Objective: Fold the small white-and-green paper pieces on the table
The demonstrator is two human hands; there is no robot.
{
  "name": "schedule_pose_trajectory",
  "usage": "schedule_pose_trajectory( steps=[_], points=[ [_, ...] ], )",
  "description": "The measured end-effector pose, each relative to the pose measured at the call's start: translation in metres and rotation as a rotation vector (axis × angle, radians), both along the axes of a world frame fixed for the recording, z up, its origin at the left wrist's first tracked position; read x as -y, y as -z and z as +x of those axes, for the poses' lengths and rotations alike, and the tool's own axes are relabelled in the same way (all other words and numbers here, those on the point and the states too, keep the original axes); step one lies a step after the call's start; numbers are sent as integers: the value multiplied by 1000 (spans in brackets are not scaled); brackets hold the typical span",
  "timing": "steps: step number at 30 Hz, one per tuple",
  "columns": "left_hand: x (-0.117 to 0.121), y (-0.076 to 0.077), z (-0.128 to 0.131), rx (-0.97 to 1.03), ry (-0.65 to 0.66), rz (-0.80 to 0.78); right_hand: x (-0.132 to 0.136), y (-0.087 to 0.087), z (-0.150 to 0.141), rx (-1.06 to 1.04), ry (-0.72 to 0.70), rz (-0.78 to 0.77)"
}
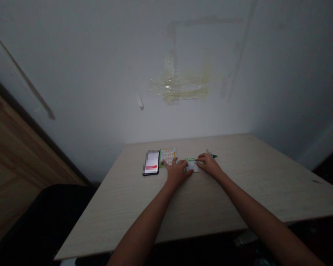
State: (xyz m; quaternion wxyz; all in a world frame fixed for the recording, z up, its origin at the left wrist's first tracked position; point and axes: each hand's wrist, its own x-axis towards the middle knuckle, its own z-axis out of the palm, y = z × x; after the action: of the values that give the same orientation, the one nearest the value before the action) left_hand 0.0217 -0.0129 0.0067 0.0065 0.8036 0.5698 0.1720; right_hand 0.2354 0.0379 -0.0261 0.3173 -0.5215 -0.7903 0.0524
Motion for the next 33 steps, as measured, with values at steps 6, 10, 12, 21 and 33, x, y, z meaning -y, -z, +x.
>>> schedule_pose_trajectory(
  steps=[6,10,12,21,33],
  points=[
    [0,1,-1,0,6,6,1,2,5,-13,-31,-31],
    [-1,4,-1,24,-1,24,3,5,9,-24,-66,-34],
    [-2,5,-1,27,5,25,4,6,11,-24,-83,-36],
    [1,-1,-2,10,5,4,6,6,17,16,-135,-94],
    [2,-1,-2,11,5,6,5,11,26,9,-188,-134]
  ],
)
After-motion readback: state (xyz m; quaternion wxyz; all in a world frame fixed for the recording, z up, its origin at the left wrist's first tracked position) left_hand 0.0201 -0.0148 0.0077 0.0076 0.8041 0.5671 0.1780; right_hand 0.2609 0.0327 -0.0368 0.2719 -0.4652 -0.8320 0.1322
